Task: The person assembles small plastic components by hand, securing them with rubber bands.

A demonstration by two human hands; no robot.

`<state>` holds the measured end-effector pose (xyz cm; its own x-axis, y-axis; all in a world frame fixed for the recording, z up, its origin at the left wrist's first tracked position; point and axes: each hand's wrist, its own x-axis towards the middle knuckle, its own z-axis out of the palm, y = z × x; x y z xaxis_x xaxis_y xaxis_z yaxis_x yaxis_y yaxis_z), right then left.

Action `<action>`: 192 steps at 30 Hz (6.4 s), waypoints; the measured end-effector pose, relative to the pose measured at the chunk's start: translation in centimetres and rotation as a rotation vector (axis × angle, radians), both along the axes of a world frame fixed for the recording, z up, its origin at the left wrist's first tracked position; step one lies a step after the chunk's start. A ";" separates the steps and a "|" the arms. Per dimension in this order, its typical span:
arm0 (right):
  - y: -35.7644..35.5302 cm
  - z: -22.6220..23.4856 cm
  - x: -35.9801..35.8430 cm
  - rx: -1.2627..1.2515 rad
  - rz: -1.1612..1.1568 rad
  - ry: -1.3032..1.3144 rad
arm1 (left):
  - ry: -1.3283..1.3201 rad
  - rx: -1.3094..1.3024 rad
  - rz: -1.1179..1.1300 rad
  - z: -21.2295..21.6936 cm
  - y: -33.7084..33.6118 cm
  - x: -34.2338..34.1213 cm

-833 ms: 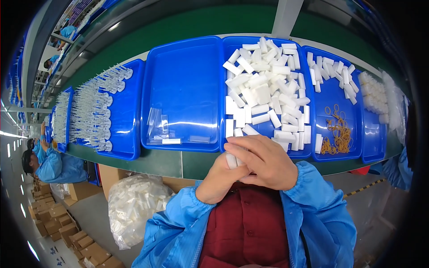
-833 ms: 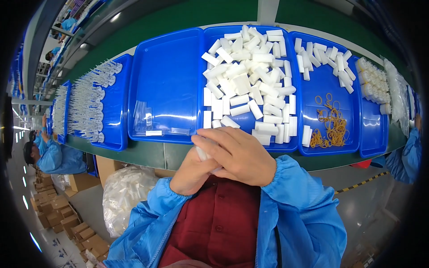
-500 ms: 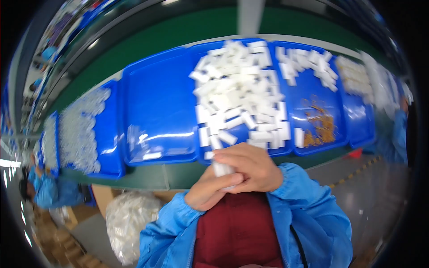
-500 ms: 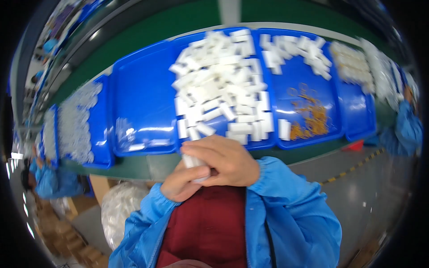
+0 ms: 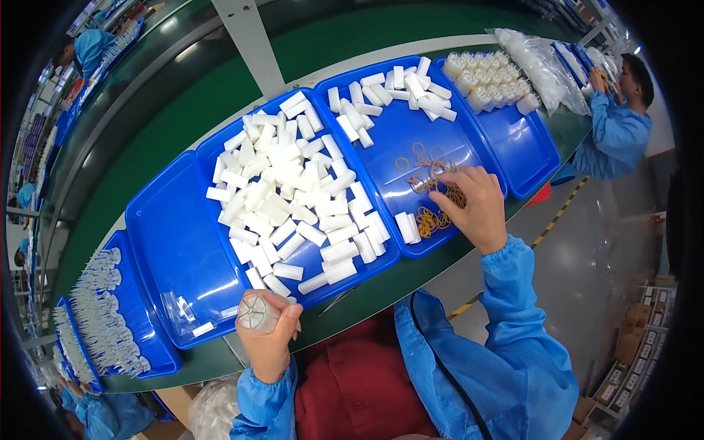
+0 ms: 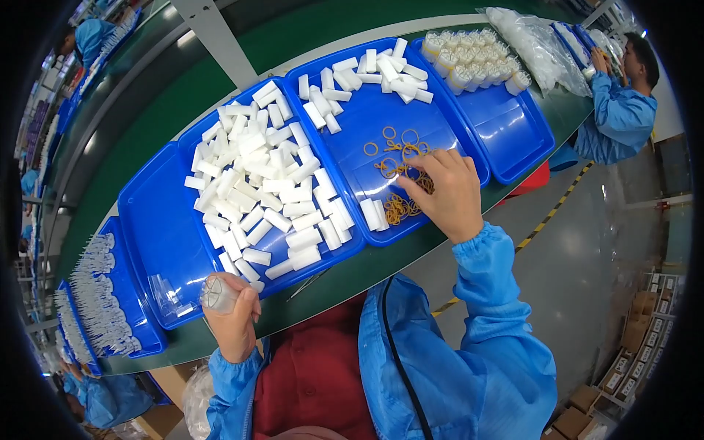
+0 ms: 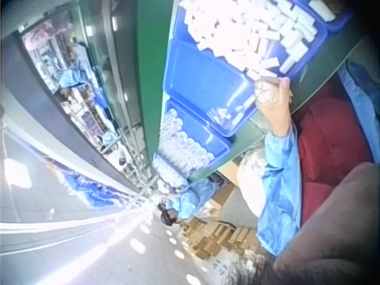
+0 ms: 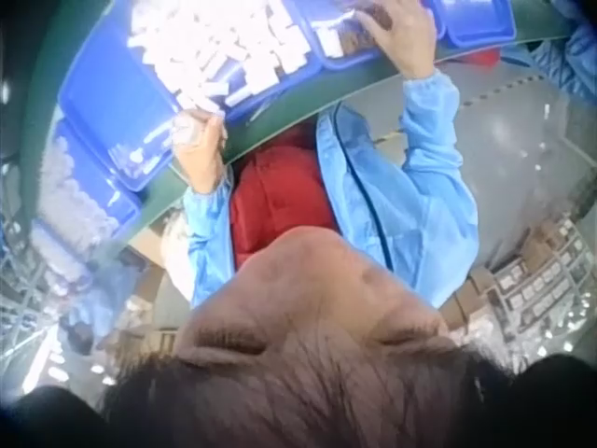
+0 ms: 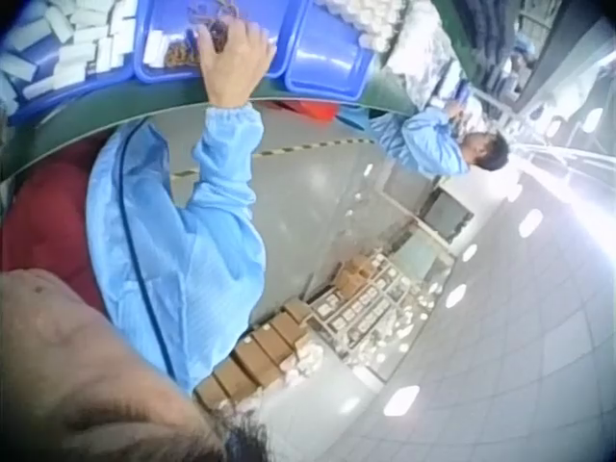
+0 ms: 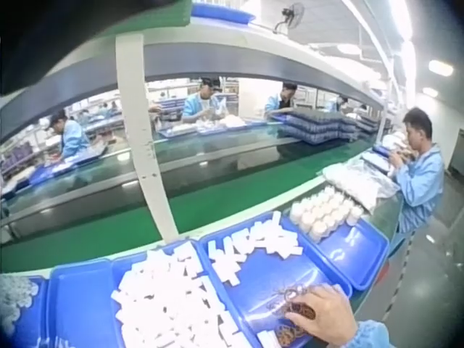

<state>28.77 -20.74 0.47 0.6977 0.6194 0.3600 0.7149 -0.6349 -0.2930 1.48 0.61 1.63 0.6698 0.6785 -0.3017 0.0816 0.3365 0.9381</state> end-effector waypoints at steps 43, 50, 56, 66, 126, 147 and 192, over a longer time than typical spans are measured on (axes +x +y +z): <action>13.8 3.7 -10.4 -0.147 1.099 0.463 | -0.103 0.323 -0.405 -2.0 0.6 0.3; 9.8 1.0 -6.6 0.145 1.053 0.591 | -0.195 -0.120 -0.102 0.1 4.3 -2.4; 11.1 4.1 -10.8 1.467 0.442 2.103 | -0.357 -0.044 0.204 1.0 2.8 -0.4; 14.8 0.8 -11.0 0.715 0.574 1.356 | -0.398 0.001 -0.216 -1.1 0.1 -0.4; 8.0 0.7 -13.7 0.093 0.761 0.609 | -0.012 0.209 -0.070 -0.8 -0.3 -3.9; 8.9 2.7 -14.0 0.798 0.312 1.218 | 0.110 0.213 -0.342 0.2 -1.4 -4.3; 9.4 1.6 -13.8 0.657 0.453 1.237 | 0.068 0.089 -0.360 -1.2 -2.2 -3.9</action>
<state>14.98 -11.36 2.06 0.5592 0.8289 -0.0115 -0.1031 0.0558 -0.9931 -2.43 -1.61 0.39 0.8506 0.4289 -0.3042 0.2431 0.1923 0.9507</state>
